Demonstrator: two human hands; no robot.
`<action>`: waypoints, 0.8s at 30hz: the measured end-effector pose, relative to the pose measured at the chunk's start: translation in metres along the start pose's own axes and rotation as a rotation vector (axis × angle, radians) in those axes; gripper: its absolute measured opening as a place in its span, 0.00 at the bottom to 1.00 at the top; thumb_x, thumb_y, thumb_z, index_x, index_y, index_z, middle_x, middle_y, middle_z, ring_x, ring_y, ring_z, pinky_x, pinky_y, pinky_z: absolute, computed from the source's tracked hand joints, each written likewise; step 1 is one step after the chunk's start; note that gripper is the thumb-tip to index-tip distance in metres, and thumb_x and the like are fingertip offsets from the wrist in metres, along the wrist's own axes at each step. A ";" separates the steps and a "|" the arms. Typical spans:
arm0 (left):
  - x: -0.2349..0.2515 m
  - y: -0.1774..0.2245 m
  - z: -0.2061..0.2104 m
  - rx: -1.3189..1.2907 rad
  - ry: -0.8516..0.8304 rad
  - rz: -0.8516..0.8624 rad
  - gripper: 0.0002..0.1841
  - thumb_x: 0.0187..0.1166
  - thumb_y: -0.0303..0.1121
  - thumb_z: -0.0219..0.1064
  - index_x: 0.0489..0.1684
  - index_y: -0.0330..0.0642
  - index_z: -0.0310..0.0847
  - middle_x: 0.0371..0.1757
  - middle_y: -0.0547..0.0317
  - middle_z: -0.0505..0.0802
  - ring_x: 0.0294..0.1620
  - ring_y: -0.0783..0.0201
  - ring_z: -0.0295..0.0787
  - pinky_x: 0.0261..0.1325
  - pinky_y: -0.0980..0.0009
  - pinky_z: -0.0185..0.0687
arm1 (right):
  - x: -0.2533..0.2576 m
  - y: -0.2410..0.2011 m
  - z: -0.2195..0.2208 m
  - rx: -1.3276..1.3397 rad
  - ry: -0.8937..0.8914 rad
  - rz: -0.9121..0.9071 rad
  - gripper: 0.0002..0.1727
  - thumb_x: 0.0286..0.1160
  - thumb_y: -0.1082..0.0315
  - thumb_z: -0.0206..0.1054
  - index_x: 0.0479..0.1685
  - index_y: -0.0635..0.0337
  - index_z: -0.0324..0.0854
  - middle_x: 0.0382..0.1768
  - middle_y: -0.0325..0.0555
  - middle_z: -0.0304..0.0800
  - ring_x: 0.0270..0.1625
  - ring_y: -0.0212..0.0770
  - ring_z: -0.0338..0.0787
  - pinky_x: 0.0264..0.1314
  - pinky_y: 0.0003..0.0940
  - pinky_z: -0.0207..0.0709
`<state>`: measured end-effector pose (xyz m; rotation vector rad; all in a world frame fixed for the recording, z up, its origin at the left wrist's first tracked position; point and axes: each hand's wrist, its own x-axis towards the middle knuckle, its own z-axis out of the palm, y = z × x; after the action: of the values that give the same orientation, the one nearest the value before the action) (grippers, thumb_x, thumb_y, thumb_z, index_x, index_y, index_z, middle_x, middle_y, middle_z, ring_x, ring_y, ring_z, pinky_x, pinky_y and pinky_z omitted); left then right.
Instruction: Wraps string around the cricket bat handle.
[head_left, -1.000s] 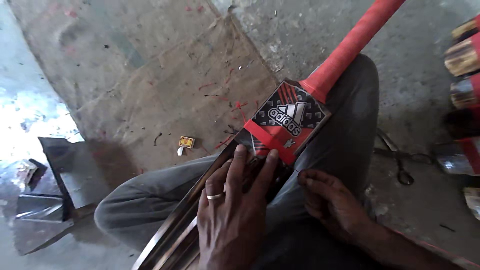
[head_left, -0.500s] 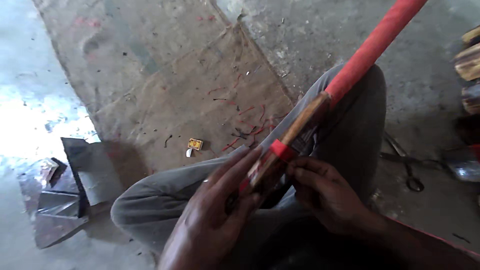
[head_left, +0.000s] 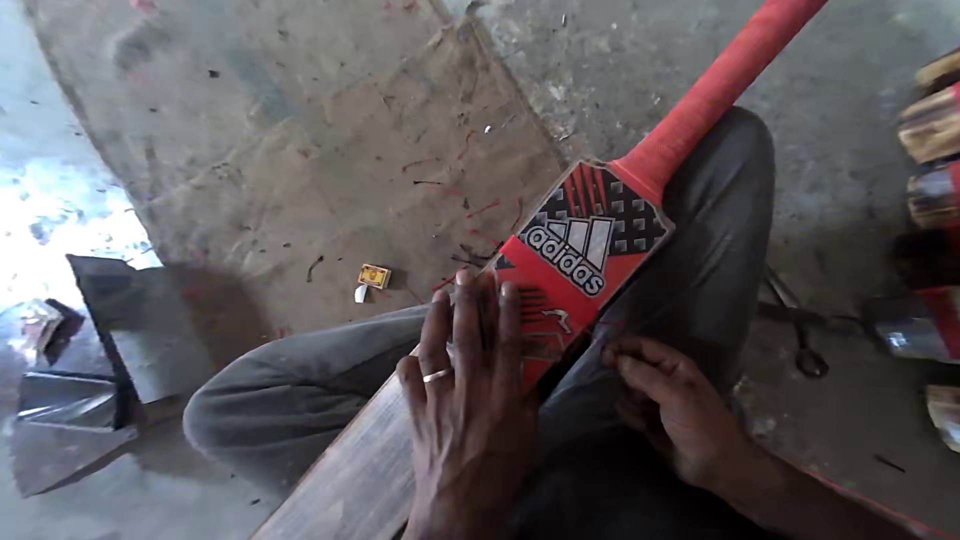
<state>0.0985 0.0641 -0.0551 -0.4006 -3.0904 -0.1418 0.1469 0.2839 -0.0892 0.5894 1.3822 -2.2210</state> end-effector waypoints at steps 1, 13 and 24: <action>0.001 -0.002 -0.001 -0.001 -0.007 0.011 0.52 0.68 0.62 0.69 0.97 0.64 0.47 0.97 0.55 0.51 0.93 0.43 0.51 0.72 0.32 0.67 | -0.002 0.001 -0.002 0.027 -0.010 -0.007 0.11 0.86 0.62 0.61 0.54 0.50 0.88 0.19 0.38 0.69 0.17 0.28 0.66 0.19 0.23 0.64; 0.014 -0.025 -0.040 -0.394 -0.316 0.124 0.50 0.62 0.46 0.74 0.88 0.95 0.50 0.97 0.63 0.49 0.86 0.46 0.67 0.56 0.37 0.85 | -0.004 -0.019 0.007 0.087 -0.182 -0.063 0.10 0.87 0.64 0.60 0.51 0.51 0.88 0.22 0.38 0.72 0.19 0.27 0.68 0.21 0.22 0.66; 0.037 -0.073 -0.052 -1.267 -0.870 -0.016 0.45 0.72 0.38 0.77 0.91 0.78 0.57 0.69 0.65 0.89 0.59 0.62 0.91 0.59 0.62 0.92 | 0.010 -0.041 0.037 0.114 -0.252 -0.095 0.11 0.87 0.61 0.60 0.51 0.49 0.88 0.22 0.37 0.72 0.19 0.26 0.69 0.21 0.19 0.65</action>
<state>0.0451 -0.0017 -0.0085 -0.5025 -3.1755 -2.5240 0.1105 0.2649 -0.0508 0.2726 1.1839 -2.3672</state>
